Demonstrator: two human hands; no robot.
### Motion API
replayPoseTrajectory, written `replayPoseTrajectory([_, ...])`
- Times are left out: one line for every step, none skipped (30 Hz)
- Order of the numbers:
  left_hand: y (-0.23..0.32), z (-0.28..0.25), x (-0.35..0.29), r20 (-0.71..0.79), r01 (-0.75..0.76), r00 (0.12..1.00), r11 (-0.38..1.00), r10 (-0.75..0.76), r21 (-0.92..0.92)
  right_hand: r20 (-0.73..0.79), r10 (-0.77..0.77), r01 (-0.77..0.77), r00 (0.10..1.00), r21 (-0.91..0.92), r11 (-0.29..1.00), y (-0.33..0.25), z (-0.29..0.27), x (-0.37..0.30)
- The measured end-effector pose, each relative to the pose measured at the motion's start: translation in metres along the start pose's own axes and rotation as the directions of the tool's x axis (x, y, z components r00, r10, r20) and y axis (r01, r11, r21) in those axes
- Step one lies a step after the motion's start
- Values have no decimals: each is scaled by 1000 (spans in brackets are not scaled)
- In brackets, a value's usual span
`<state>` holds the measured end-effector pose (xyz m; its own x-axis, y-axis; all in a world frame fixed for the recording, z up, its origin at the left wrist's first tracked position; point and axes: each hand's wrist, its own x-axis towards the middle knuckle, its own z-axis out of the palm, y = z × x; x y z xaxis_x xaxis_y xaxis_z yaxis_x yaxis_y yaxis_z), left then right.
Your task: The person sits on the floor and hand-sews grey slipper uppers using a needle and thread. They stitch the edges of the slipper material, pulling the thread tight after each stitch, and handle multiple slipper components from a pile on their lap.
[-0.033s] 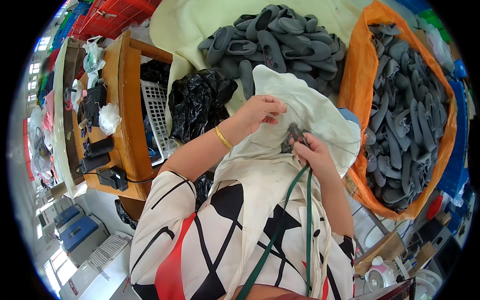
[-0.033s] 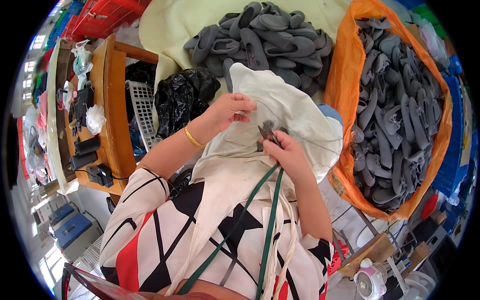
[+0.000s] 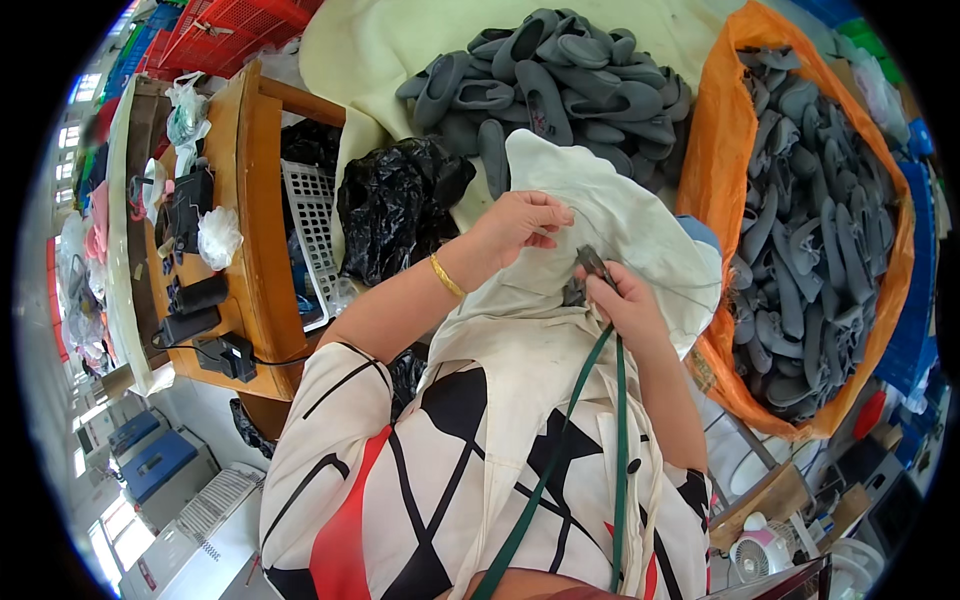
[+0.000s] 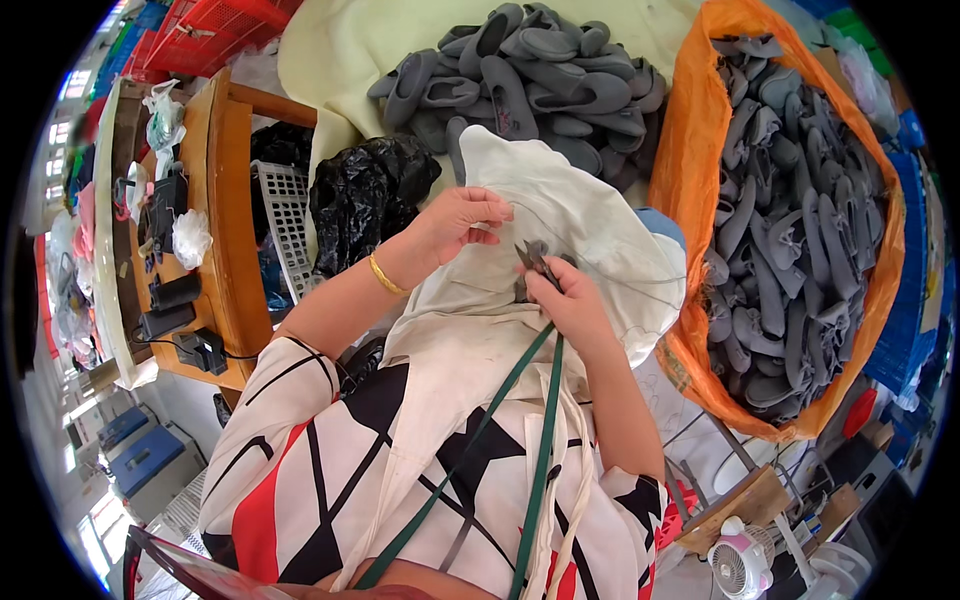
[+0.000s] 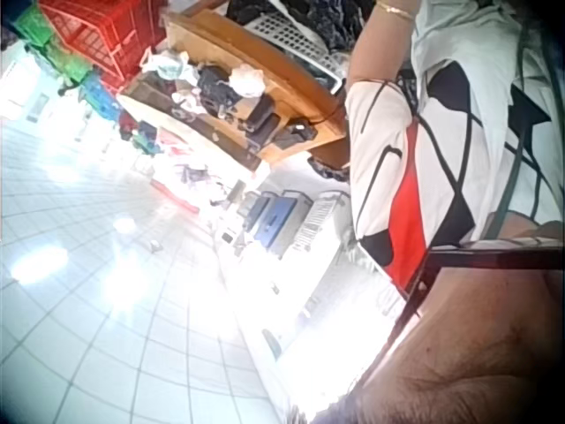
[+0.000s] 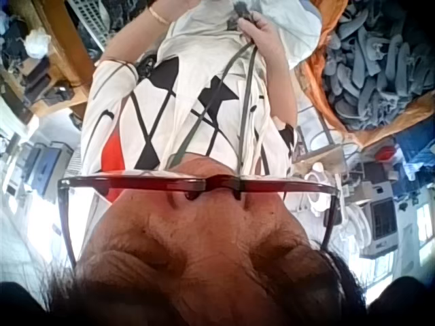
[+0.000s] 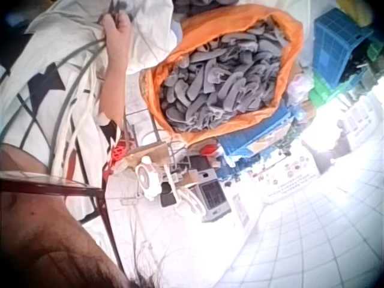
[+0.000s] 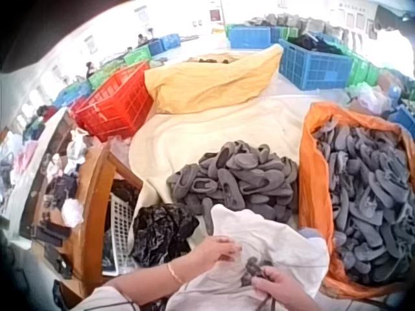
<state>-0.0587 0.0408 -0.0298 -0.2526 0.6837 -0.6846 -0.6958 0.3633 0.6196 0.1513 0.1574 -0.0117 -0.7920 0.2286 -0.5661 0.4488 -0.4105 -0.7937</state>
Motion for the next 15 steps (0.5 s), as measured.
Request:
replayPoseTrajectory([-1,0,0,-5,-1,1000,1000,1,-3,-59,-20,17,998,-52,998,-10,11,0])
replayPoseTrajectory([-1,1,-2,-12,-4,1000,1000,4,-12,-66,-33,29,997,-63,998,-9,15,4])
replayPoseTrajectory([0,2,-4,-18,-7,1000,1000,7,-22,-73,-46,41,996,-74,996,-6,17,9])
replayPoseTrajectory([0,3,-6,-27,-11,1000,999,10,-34,-77,-57,50,995,-85,995,-2,18,15])
replayPoseTrajectory([0,4,-7,-24,-12,1000,999,12,-39,-74,-118,105,990,-154,982,1,19,20])
replayPoseTrajectory([0,4,-8,-20,-14,1000,999,13,-43,-99,-106,88,989,-172,981,1,21,23])
replayPoseTrajectory([-1,4,-8,-18,-16,1000,999,16,-49,-122,-95,71,988,-189,979,1,23,25])
replayPoseTrajectory([-2,4,-8,-17,-14,1000,998,13,-54,-146,-85,53,986,-207,977,2,25,27])
replayPoseTrajectory([-5,3,-6,-16,-11,1000,998,10,-59,-173,-89,52,981,-204,978,3,27,30])
replayPoseTrajectory([-7,3,-6,-15,-9,1000,998,8,-63,-200,-93,52,975,-202,978,5,28,33])
replayPoseTrajectory([-8,3,-6,-21,-10,1000,998,9,-65,-227,-98,52,969,-200,978,6,29,35])
replayPoseTrajectory([-9,4,-6,-26,-11,1000,998,9,-66,-224,-99,56,970,-194,979,6,30,37])
replayPoseTrajectory([-10,4,-5,-30,-12,999,998,10,-67,-221,-101,59,970,-188,980,7,31,38])
replayPoseTrajectory([-10,4,-5,-25,-14,1000,997,12,-78,-219,-103,63,970,-182,981,7,31,39])
replayPoseTrajectory([-10,4,-5,-20,-16,1000,996,15,-89,-216,-106,66,971,-181,981,7,31,41])
